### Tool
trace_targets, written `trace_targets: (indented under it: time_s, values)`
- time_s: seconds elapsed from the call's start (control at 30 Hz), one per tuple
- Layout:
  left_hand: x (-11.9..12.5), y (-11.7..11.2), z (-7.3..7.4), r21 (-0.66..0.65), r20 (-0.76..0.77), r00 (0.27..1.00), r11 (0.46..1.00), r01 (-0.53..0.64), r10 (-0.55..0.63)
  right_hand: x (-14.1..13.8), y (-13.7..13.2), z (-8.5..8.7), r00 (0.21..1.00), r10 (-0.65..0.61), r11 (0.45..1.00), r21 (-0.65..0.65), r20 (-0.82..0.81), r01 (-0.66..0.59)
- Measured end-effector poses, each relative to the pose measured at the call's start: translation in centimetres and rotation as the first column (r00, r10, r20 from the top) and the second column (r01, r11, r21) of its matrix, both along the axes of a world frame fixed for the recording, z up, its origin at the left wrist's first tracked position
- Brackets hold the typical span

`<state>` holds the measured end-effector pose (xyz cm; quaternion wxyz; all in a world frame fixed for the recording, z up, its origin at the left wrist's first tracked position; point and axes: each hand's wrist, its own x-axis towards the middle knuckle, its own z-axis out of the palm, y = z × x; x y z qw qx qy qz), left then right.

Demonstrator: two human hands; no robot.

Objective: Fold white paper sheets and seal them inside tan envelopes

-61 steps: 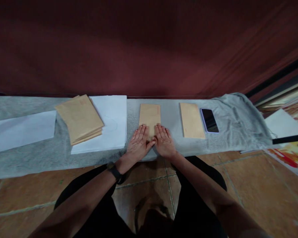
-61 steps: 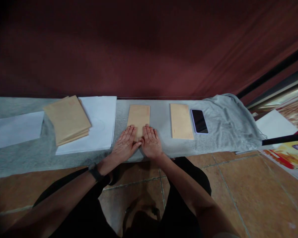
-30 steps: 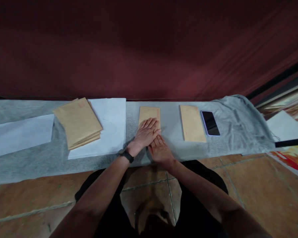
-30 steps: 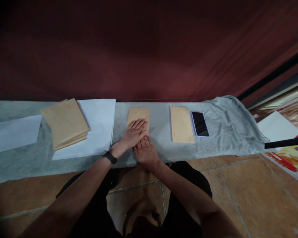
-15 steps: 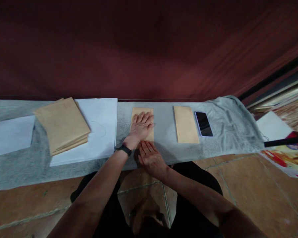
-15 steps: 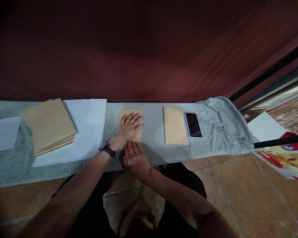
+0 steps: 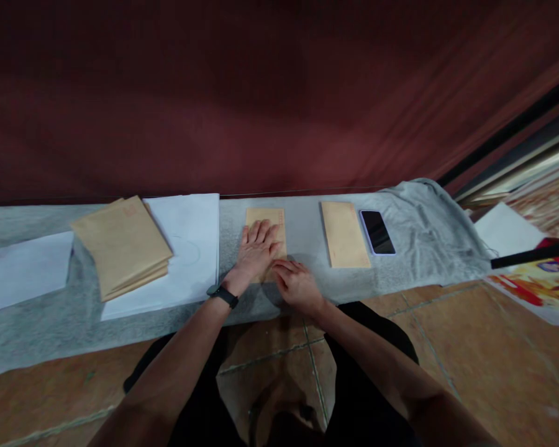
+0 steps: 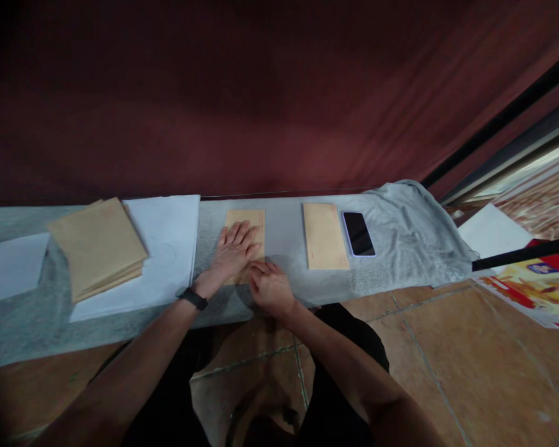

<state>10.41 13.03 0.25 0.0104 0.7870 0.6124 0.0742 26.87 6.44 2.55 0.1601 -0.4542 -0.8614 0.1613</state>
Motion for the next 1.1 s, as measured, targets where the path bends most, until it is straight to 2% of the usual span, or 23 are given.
trace_targets:
  time_s: [0.23,0.53,0.83,1.1]
  values:
    - [-0.6,-2.0,-0.2,0.006,0.006,0.997,0.997,0.078,-0.078,0.1,1.0,1.0,0.988,-0.136,0.990,-0.038,0.068,0.139]
    - [-0.6,-4.9,-0.2,-0.004,0.008,0.984,0.984,0.178,-0.178,1.0,2.1,1.7,0.949,-0.300,0.946,-0.099,0.099,0.310]
    - [-1.7,-7.4,-0.5,-0.003,0.044,0.948,0.949,0.316,-0.316,0.9,2.9,2.0,0.923,-0.331,0.924,-0.131,0.197,0.359]
    - [-2.3,-9.4,0.5,-0.092,0.087,0.907,0.903,0.419,-0.412,0.9,3.3,1.5,0.920,-0.341,0.920,-0.133,0.195,0.369]
